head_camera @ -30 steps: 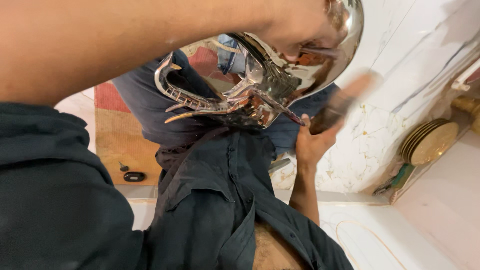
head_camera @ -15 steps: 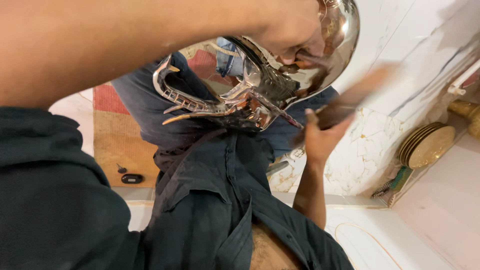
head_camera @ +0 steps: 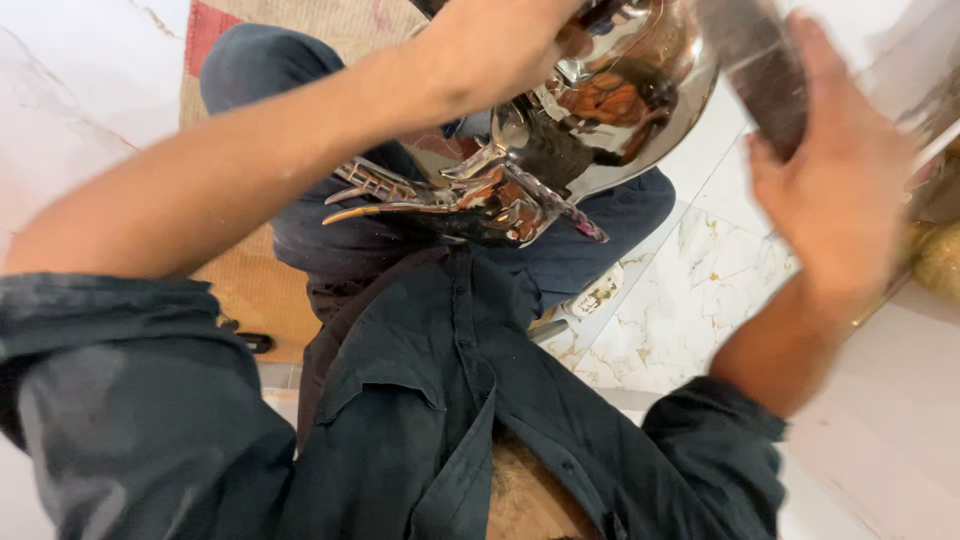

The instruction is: The person sits on the floor and repeatedly hammers a large, shiny metal object with a wooden mallet. They rotate the object to strike different areas and briefly use a small tool to work on a detail before resuming hammering.

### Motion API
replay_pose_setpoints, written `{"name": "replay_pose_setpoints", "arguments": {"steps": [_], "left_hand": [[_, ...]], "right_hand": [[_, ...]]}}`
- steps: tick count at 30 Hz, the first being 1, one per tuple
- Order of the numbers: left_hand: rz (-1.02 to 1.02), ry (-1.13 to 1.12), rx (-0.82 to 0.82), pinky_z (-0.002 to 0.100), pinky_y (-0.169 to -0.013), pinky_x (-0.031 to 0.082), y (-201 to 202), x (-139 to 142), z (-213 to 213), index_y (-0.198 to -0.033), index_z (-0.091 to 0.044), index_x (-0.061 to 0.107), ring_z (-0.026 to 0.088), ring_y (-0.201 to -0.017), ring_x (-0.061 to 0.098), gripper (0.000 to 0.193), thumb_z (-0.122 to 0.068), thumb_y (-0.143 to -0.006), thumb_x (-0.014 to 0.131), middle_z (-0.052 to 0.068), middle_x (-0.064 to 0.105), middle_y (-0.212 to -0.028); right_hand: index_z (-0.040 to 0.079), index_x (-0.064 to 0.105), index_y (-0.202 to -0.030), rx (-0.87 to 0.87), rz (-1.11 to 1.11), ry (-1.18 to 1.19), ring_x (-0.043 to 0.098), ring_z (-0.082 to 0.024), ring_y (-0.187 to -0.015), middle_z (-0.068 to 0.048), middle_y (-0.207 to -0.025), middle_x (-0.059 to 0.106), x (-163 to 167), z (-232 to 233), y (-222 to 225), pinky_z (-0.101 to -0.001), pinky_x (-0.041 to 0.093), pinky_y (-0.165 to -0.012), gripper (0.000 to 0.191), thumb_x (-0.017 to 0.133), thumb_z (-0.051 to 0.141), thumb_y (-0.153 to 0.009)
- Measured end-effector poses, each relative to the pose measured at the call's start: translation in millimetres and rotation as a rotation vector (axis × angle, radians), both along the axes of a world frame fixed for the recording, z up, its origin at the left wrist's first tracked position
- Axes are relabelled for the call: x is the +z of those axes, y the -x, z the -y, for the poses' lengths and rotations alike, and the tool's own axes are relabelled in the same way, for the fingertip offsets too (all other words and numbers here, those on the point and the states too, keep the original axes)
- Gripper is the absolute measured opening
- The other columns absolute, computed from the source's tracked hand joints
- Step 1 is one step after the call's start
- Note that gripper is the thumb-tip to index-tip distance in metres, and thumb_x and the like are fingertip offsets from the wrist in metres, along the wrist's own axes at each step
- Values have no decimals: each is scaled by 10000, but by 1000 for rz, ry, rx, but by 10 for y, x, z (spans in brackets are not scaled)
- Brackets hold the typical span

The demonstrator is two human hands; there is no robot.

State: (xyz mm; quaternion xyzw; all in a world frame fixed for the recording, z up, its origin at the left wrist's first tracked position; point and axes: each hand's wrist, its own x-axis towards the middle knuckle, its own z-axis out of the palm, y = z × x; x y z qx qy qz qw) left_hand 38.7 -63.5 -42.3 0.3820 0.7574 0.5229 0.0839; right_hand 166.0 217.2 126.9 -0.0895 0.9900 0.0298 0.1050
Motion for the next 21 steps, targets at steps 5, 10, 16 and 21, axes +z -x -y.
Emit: {"name": "replay_pose_setpoints", "arguments": {"steps": [5,10,16,21], "left_hand": [[48,-112,189,487,-771,514,-240,-115,176,-1149,-8,604,384,-881,678,234,-142,-1045,766,170,685,-960],[-3,-161,230,467,-808,497,-277,-144,257,-1097,-29,576,342,-892,639,173,-94,-1073,734,116,638,-984],[16,-177,212,476,-792,467,-276,-174,283,-1134,-34,565,330,-859,585,215,-82,-1044,754,122,586,-943],[-116,-190,228,475,-809,477,-270,-156,310,-1115,-30,575,338,-902,610,169,-90,-1065,724,115,628,-999]], "right_hand": [[9,533,-1348,-238,-120,318,721,-302,-1069,-135,-1229,708,31,-146,109,-341,596,-973,443,764,155,-999],[-22,642,-1214,-78,-33,166,714,-285,-925,-144,-1094,719,103,-100,204,-359,578,-896,216,682,83,-1029],[-22,636,-1239,182,-122,-142,685,-323,-936,-184,-1086,679,414,406,353,-382,549,-856,300,737,97,-983],[-58,492,-1382,123,-174,-59,608,-425,-1175,-252,-1290,600,412,504,209,-454,486,-985,549,776,101,-940]]}}
